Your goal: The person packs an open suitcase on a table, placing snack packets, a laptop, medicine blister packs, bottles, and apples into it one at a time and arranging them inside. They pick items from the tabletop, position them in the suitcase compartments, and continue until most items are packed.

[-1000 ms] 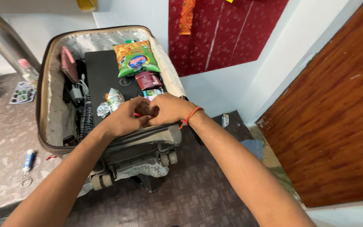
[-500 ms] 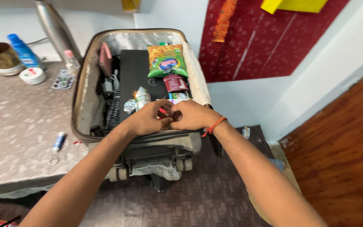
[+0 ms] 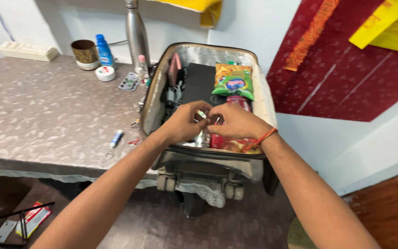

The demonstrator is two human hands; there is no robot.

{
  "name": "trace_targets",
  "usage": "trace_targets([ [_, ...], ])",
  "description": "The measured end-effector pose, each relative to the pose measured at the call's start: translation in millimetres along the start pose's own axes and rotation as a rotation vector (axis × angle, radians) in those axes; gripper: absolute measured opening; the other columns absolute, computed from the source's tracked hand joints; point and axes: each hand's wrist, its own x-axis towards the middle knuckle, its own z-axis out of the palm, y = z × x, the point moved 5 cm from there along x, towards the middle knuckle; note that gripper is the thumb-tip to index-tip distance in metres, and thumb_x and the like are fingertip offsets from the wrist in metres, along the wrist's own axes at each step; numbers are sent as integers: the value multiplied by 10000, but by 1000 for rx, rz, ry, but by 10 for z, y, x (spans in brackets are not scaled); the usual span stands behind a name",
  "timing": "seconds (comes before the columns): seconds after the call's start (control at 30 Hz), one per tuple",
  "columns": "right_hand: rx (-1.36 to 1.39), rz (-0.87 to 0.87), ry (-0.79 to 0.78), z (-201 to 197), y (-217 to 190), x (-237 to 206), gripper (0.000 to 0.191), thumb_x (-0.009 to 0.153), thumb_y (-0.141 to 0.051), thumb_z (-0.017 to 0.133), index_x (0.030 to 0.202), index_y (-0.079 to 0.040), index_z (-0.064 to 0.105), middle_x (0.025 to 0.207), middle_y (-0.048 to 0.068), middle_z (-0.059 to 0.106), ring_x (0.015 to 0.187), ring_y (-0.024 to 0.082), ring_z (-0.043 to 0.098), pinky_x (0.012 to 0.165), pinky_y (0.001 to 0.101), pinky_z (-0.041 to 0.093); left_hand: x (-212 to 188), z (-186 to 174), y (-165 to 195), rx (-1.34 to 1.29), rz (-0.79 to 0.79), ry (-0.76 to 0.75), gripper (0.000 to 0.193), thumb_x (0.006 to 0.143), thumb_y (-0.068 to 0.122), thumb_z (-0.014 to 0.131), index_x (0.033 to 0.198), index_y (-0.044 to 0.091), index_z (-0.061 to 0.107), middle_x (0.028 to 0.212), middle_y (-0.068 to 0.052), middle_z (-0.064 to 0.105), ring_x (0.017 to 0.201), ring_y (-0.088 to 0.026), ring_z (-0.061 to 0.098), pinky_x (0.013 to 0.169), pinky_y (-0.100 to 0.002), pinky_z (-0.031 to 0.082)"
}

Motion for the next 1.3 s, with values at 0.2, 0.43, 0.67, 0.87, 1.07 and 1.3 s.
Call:
trace_targets([
  [0.2, 68, 74, 90, 134, -562, 613, 336, 788, -195, 780, 1052, 3, 725, 885, 125, 796, 804, 181, 781, 732, 323, 604, -316, -776, -123, -72, -127, 94, 246, 915, 44, 628, 1158, 5, 638, 1004, -78, 743, 869, -156, 744, 683, -315, 576],
  [0.43, 58, 58, 171, 501, -1257, 1368, 331, 774, -154, 766, 1059, 5, 710, 863, 154, 773, 789, 234, 775, 730, 349, 598, -732, -1692, -452, -11, -128, 168, 206, 934, 74, 632, 1126, 1, 652, 985, -82, 746, 873, -160, 747, 699, -313, 601],
  [0.67, -63, 29, 217, 1507, -1268, 2005, 277, 732, -62, 730, 999, 11, 736, 900, 209, 741, 894, 368, 731, 823, 431, 576, -1260, -2150, -1545, 116, -267, 148, 256, 855, 102, 711, 1093, 10, 696, 1007, -105, 766, 884, -194, 768, 750, -329, 612],
  [0.87, -84, 54, 89, 2553, -843, 2188, 413, 710, -3, 678, 1122, -14, 702, 1162, 213, 699, 1165, 381, 635, 1016, 429, 501, -1755, -2124, -2459, 321, -378, 20, 404, 759, 163, 805, 1131, 32, 715, 1068, -137, 765, 939, -277, 758, 820, -374, 599],
  [1.07, -36, 113, 68, 3023, -567, 2180, 709, 696, 70, 633, 1384, -91, 582, 1527, 172, 462, 1409, 346, 440, 1141, 400, 386, -1932, -1961, -2736, 328, -483, 77, 507, 685, 173, 859, 1146, 37, 696, 1045, -175, 753, 966, -322, 727, 856, -397, 579],
  [1.3, -75, 344, 3, 3083, -609, 2176, 368, 816, -62, 719, 1180, -114, 712, 1257, 135, 642, 1230, 329, 600, 1043, 412, 485, -1983, -1780, -2672, 379, -543, 139, 291, 728, 99, 763, 1012, 39, 753, 917, -187, 760, 905, -350, 736, 832, -438, 580],
])
